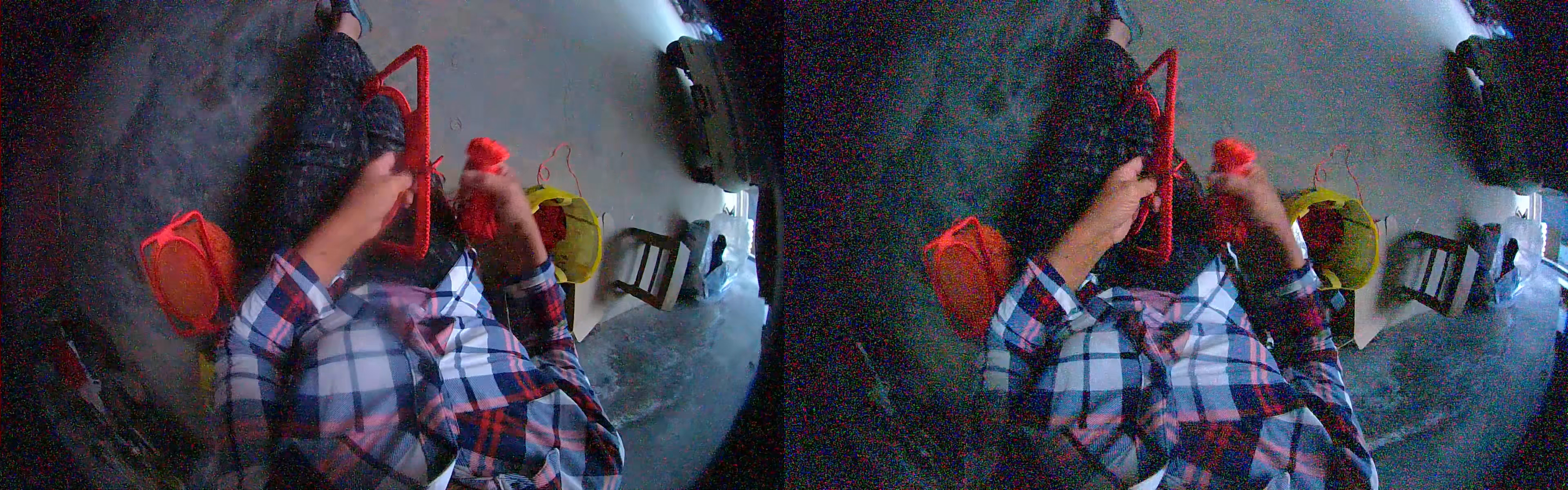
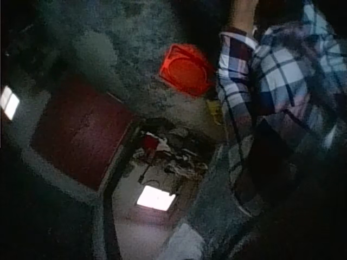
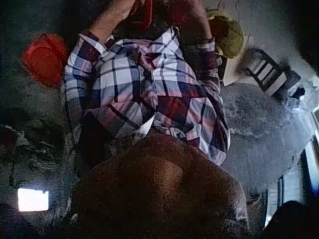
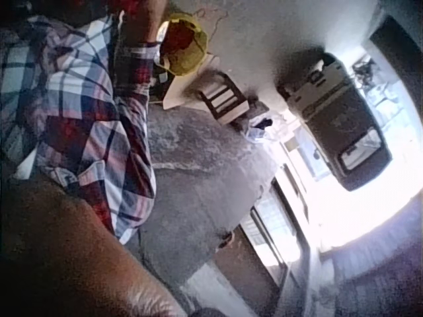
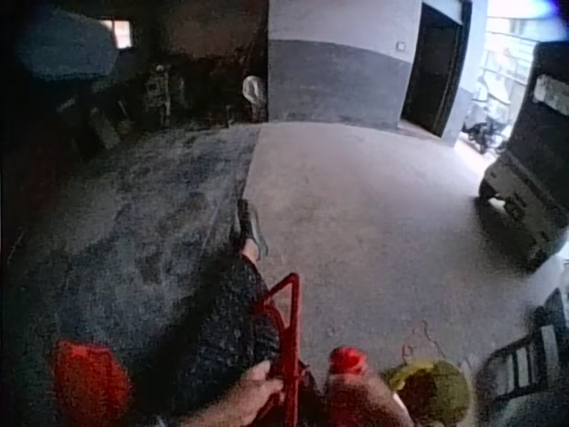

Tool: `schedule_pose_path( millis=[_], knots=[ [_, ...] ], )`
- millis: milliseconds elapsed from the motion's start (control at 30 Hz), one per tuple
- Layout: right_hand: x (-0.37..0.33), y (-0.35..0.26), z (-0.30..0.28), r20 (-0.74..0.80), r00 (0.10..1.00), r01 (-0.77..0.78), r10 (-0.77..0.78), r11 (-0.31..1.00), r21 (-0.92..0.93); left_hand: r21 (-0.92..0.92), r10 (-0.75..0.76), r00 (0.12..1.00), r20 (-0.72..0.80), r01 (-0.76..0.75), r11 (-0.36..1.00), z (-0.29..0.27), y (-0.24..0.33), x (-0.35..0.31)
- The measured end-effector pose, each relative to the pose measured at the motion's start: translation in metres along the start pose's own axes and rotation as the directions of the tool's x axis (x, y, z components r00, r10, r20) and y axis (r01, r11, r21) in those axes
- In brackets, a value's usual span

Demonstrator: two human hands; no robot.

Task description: Wrapping a square red plastic frame with red twine.

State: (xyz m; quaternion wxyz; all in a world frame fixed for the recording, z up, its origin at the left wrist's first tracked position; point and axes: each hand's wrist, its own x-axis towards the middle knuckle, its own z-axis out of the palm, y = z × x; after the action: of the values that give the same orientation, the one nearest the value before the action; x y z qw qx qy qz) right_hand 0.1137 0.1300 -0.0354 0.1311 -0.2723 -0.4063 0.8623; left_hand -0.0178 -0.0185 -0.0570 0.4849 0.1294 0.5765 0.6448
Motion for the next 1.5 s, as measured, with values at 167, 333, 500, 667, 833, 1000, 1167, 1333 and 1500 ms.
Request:
schedule_pose_path(
  millis=[167, 333, 500, 667, 833, 1000, 1167, 1333, 1500],
  knots=[
    [-0.003, -0.031, -0.009, -0.055, 0.989, 0.130, -0.135, 0.987, -0.093, -0.053, -0.009, 1.000, 0.007, 0.009, 0.999, -0.004, -0.004, 0.005],
    [0.006, -0.007, -0.002, 0.158, 0.985, -0.030, 0.065, 0.976, -0.215, -0.064, -0.025, 0.999, 0.029, 0.027, 0.998, -0.006, -0.002, 0.006],
    [0.016, 0.008, -0.007, 0.142, 0.986, -0.057, 0.088, 0.976, -0.209, -0.226, -0.001, 1.000, 0.011, 0.004, 0.974, 0.008, -0.001, 0.006],
    [-0.005, -0.029, -0.017, 0.087, 0.988, 0.118, -0.127, 0.988, 0.100, -0.142, -0.008, 1.000, 0.030, 0.012, 0.990, -0.009, -0.007, 0.009],
    [0.003, -0.026, -0.035, 0.056, 0.985, 0.123, -0.164, 0.890, 0.439, -0.191, -0.029, 0.999, 0.042, 0.036, 0.981, -0.006, -0.008, 0.012],
    [-0.003, -0.022, -0.036, 0.249, 0.958, -0.031, -0.139, 0.818, 0.574, -0.306, -0.077, 0.996, 0.044, 0.087, 0.948, -0.007, -0.002, 0.011],
    [-0.020, -0.012, -0.025, 0.113, 0.993, -0.066, 0.033, 0.952, 0.298, -0.367, -0.129, 0.981, 0.144, 0.174, 0.914, -0.009, 0.005, 0.013],
    [-0.029, 0.011, -0.053, 0.208, 0.975, -0.096, 0.075, 0.991, 0.094, -0.260, -0.189, 0.965, 0.180, 0.232, 0.937, -0.009, -0.005, 0.018],
    [-0.008, -0.002, -0.003, 0.163, 0.974, -0.125, 0.160, 0.970, -0.208, -0.389, -0.135, 0.984, 0.113, 0.169, 0.906, -0.013, -0.017, 0.022]
  ],
)
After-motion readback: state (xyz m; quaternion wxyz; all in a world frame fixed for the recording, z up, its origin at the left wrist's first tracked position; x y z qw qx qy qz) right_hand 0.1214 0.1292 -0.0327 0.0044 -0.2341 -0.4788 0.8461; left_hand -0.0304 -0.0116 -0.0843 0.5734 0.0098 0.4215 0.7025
